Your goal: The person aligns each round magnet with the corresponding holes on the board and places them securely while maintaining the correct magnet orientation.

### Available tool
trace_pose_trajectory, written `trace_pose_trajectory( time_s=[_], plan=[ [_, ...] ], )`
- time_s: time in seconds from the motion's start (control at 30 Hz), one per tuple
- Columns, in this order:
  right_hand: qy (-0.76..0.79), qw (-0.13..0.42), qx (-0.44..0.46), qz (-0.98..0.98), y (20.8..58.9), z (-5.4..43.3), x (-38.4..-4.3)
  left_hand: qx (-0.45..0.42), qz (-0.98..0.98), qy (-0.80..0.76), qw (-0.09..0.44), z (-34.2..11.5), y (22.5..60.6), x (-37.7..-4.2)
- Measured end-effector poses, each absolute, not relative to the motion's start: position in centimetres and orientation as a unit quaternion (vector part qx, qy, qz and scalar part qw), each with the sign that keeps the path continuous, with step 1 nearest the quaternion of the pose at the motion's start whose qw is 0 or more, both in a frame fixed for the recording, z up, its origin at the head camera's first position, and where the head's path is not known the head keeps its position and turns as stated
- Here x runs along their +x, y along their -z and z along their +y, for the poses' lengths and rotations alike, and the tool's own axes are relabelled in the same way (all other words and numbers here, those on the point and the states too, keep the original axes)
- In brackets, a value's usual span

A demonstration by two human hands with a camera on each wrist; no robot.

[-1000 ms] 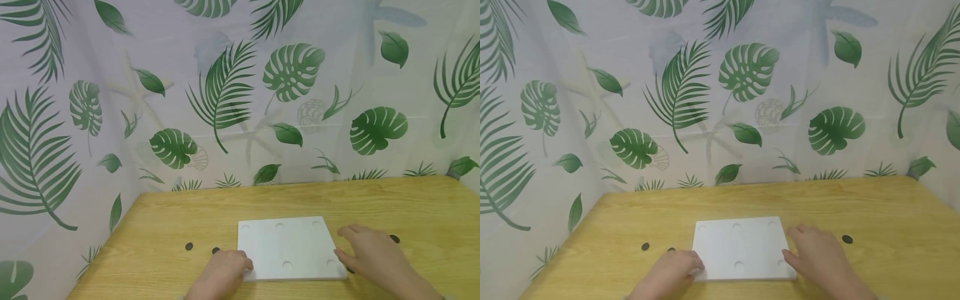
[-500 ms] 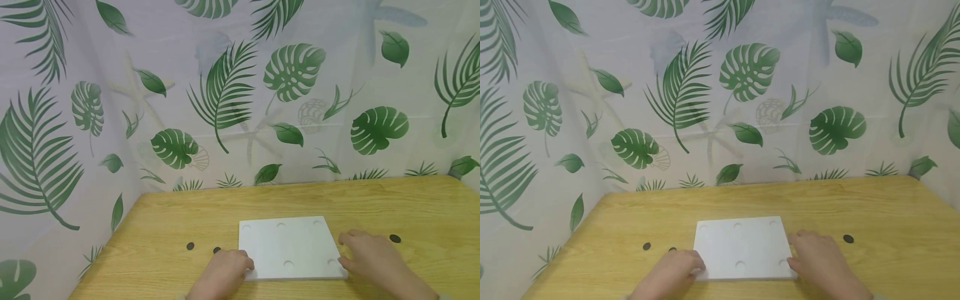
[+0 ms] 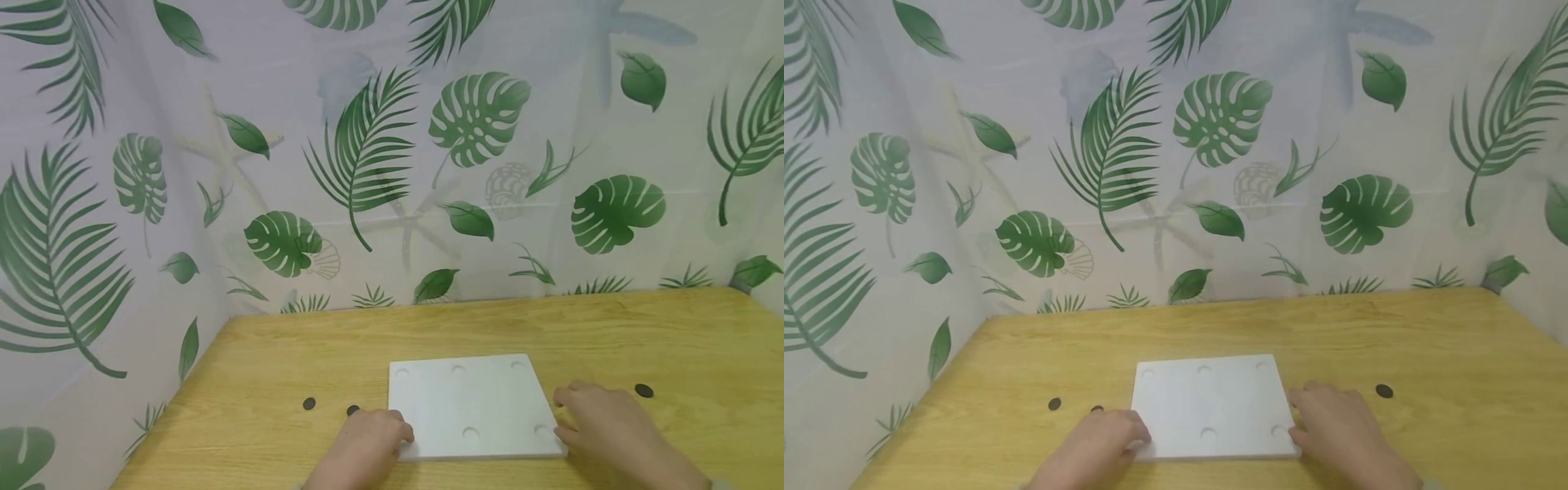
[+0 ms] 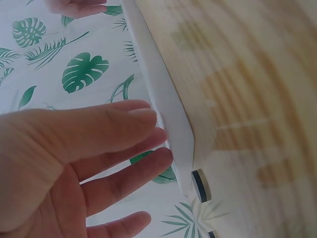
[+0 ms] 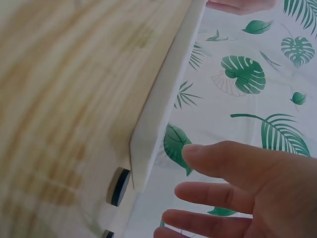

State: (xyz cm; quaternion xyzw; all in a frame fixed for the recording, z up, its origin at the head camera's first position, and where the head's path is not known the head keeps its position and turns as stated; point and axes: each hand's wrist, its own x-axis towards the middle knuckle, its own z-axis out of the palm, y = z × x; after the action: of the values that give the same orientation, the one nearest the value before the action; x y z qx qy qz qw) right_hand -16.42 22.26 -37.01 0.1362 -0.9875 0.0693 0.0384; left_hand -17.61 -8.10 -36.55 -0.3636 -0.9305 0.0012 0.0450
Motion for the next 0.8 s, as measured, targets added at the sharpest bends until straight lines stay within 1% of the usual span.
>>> trace_pose_trajectory(
  time_s=[0.07, 0.3, 0.5, 0.63, 0.8],
  plan=[
    [-0.072, 0.031, 0.135, -0.988, 37.03, 22.27, -16.45, -0.363, -0.931, 0.001, 0.045, -8.13, 36.55, -17.63],
    [-0.081, -0.028, 0.119, -0.989, 36.92, 22.37, -16.45, -0.361, -0.931, 0.005, 0.048, -8.08, 36.56, -17.56],
    [-0.083, -0.06, 0.124, -0.987, 37.13, 22.57, -16.58, -0.359, -0.933, 0.006, 0.04, -8.09, 36.63, -17.57],
    [-0.088, -0.068, 0.126, -0.986, 37.39, 22.77, -16.66, -0.359, -0.933, -0.002, 0.037, -8.13, 36.64, -17.61],
    [-0.084, -0.054, 0.13, -0.986, 37.59, 22.8, -16.33, -0.357, -0.933, -0.004, 0.038, -8.17, 36.67, -17.64]
  ],
)
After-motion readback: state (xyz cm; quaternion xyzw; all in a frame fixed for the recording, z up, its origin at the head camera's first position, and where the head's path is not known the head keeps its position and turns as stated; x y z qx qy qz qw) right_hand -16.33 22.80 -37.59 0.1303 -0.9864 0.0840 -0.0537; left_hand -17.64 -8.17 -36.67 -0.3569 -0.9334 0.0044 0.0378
